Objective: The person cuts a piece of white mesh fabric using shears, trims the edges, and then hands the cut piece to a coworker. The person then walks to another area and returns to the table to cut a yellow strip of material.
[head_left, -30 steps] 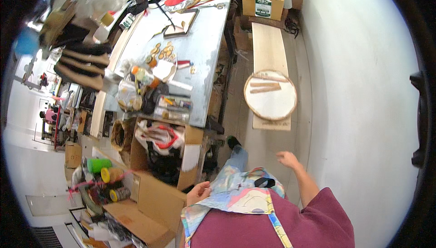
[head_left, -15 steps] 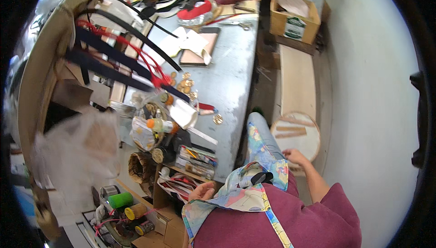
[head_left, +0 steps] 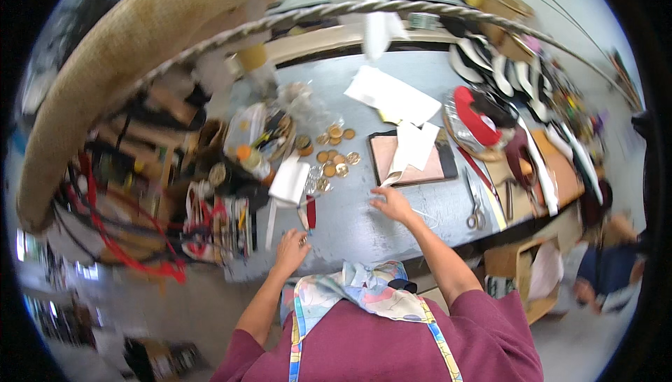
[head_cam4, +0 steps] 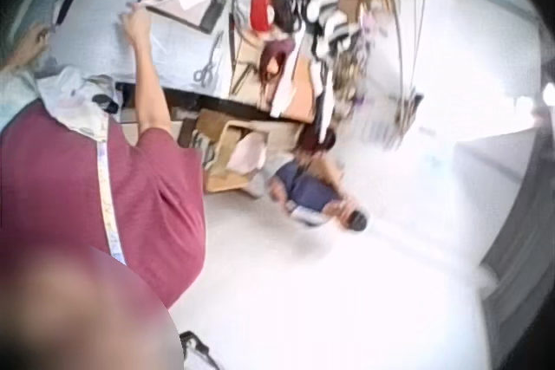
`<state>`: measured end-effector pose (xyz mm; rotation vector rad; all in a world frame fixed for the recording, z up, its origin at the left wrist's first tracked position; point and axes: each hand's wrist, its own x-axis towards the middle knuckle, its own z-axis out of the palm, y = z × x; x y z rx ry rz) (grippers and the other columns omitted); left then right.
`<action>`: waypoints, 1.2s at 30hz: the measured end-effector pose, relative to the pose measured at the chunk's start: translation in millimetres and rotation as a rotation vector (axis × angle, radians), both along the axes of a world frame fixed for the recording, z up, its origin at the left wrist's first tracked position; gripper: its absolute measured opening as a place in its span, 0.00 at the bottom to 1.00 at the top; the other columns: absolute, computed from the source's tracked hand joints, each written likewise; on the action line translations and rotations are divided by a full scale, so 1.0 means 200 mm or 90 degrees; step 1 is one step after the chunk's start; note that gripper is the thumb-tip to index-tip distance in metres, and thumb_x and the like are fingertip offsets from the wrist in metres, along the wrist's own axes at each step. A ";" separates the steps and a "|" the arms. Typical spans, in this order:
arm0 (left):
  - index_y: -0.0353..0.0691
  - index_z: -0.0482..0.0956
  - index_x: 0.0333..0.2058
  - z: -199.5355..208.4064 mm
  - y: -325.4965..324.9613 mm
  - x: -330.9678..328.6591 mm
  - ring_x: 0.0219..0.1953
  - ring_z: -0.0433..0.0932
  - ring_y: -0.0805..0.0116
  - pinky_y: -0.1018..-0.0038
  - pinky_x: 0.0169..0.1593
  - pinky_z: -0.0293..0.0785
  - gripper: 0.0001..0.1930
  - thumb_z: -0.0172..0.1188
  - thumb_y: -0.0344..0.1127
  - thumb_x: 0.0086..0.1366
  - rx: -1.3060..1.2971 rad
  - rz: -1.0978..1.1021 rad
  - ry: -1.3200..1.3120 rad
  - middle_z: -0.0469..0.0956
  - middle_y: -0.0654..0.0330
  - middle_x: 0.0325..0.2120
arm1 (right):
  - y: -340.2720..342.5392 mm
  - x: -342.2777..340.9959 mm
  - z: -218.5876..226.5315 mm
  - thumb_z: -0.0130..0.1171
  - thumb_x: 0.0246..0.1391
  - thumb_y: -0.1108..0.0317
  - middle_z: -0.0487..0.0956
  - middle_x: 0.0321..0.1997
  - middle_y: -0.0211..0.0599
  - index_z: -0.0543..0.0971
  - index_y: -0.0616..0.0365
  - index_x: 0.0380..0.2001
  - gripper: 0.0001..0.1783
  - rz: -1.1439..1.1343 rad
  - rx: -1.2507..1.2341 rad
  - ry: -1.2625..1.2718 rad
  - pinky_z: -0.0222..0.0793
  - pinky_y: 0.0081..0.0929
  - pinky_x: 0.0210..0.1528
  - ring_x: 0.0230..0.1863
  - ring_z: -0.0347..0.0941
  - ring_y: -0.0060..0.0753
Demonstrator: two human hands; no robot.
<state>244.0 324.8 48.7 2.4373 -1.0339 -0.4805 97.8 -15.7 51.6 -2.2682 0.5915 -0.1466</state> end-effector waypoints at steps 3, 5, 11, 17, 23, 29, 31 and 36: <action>0.43 0.78 0.53 -0.14 -0.04 -0.22 0.61 0.69 0.46 0.53 0.60 0.69 0.21 0.65 0.37 0.60 -0.035 0.155 -0.064 0.70 0.51 0.59 | -0.19 0.24 0.09 0.63 0.55 0.54 0.84 0.45 0.51 0.81 0.55 0.52 0.24 0.077 -0.040 0.019 0.75 0.43 0.51 0.44 0.81 0.53; 0.43 0.78 0.52 -0.19 -0.07 -0.31 0.61 0.68 0.47 0.53 0.59 0.68 0.20 0.65 0.37 0.61 -0.044 0.231 -0.075 0.70 0.52 0.60 | -0.26 0.46 0.16 0.64 0.56 0.55 0.85 0.39 0.47 0.82 0.59 0.50 0.24 0.131 -0.008 0.031 0.77 0.37 0.43 0.35 0.82 0.44; 0.44 0.81 0.47 -0.34 -0.13 -0.44 0.52 0.74 0.53 0.56 0.54 0.69 0.15 0.65 0.35 0.60 -0.038 0.397 -0.145 0.75 0.59 0.54 | -0.38 1.05 0.09 0.64 0.56 0.50 0.85 0.37 0.48 0.84 0.54 0.48 0.23 0.228 -0.153 0.039 0.77 0.37 0.44 0.37 0.83 0.42; 0.46 0.82 0.43 -0.41 -0.23 -0.37 0.44 0.74 0.55 0.58 0.49 0.69 0.14 0.68 0.34 0.57 -0.258 0.438 -0.285 0.78 0.62 0.48 | -0.37 1.49 -0.19 0.56 0.56 0.34 0.63 0.72 0.53 0.75 0.40 0.63 0.36 0.168 -0.278 0.064 0.50 0.53 0.72 0.73 0.56 0.61; 0.46 0.81 0.42 -0.41 -0.35 -0.40 0.46 0.75 0.54 0.59 0.52 0.68 0.17 0.70 0.32 0.52 -0.255 0.454 -0.276 0.77 0.59 0.46 | -0.18 1.32 -0.51 0.50 0.61 0.36 0.59 0.75 0.52 0.72 0.33 0.65 0.32 0.153 -0.402 -0.080 0.43 0.69 0.71 0.74 0.51 0.68; 0.40 0.79 0.40 -0.46 -0.40 -0.46 0.46 0.75 0.52 0.63 0.50 0.73 0.15 0.67 0.24 0.52 -0.384 0.425 -0.175 0.73 0.53 0.44 | -0.12 1.06 -0.61 0.49 0.64 0.44 0.62 0.72 0.54 0.75 0.40 0.62 0.27 0.123 -0.389 -0.147 0.44 0.72 0.69 0.72 0.53 0.68; 0.38 0.79 0.40 -0.47 -0.40 -0.47 0.45 0.77 0.56 0.66 0.48 0.75 0.14 0.66 0.22 0.54 -0.414 0.417 -0.171 0.72 0.53 0.45 | -0.09 0.94 -0.62 0.50 0.64 0.46 0.64 0.71 0.54 0.75 0.42 0.61 0.26 0.108 -0.383 -0.154 0.45 0.72 0.69 0.72 0.55 0.67; 0.34 0.81 0.43 -0.48 -0.44 -0.53 0.41 0.79 0.71 0.76 0.45 0.77 0.12 0.61 0.20 0.60 -0.572 0.486 0.065 0.71 0.58 0.50 | 0.02 0.70 -0.61 0.55 0.61 0.49 0.67 0.69 0.51 0.76 0.44 0.60 0.26 0.143 -0.372 -0.161 0.51 0.70 0.67 0.70 0.58 0.64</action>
